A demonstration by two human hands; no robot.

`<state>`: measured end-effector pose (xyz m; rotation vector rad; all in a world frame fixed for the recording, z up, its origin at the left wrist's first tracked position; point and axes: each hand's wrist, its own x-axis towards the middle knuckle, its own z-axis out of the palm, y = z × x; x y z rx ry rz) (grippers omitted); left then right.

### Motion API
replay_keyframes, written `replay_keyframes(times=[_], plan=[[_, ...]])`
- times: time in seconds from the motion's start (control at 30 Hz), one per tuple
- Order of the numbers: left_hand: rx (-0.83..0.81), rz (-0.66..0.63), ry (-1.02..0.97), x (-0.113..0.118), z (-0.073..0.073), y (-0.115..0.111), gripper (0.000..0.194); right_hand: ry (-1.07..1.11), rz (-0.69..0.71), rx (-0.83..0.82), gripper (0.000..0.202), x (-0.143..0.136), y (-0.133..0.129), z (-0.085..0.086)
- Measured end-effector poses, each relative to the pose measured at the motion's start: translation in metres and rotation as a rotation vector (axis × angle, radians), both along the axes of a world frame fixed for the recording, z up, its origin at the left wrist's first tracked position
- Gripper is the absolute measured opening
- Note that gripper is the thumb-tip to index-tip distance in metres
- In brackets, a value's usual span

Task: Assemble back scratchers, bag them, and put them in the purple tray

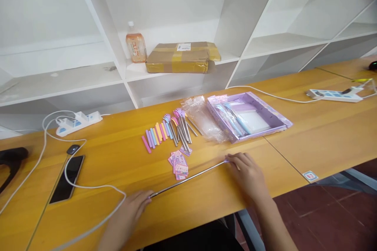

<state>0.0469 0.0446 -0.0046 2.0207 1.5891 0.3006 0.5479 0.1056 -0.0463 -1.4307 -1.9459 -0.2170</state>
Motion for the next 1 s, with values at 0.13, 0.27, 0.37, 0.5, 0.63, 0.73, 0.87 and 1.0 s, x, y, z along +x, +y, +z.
replay_keyframes(times=[0.13, 0.27, 0.37, 0.5, 0.63, 0.73, 0.87, 1.0], plan=[[-0.039, 0.018, -0.019, 0.043, -0.004, 0.005, 0.034, 0.015, 0.189, -0.055, 0.02, -0.058, 0.002, 0.008], [-0.088, 0.087, -0.034, 0.085, -0.01, -0.001, 0.029, -0.038, 0.38, -0.073, 0.02, -0.12, -0.008, 0.019], [-0.126, 0.126, -0.135, 0.103, -0.016, -0.003, 0.03, -0.144, 0.478, -0.09, 0.015, -0.154, -0.014, 0.028], [-0.155, 0.098, -0.314, 0.097, -0.016, 0.009, 0.027, -0.159, 0.595, -0.142, 0.014, -0.159, 0.001, 0.05], [-0.124, 0.101, -0.34, 0.078, 0.001, 0.034, 0.03, 0.097, 0.718, -0.335, 0.022, -0.126, 0.053, 0.078], [0.009, 0.203, -0.344, 0.067, 0.01, 0.059, 0.033, 0.26, 0.62, -0.475, 0.021, -0.096, 0.104, 0.082], [-0.013, 0.247, -0.499, 0.064, 0.001, 0.095, 0.039, 0.154, 0.068, -0.284, 0.024, -0.071, 0.16, 0.057], [0.007, 0.286, -0.727, 0.072, -0.022, 0.113, 0.042, -0.061, -0.198, -0.177, 0.032, -0.06, 0.182, 0.018]])
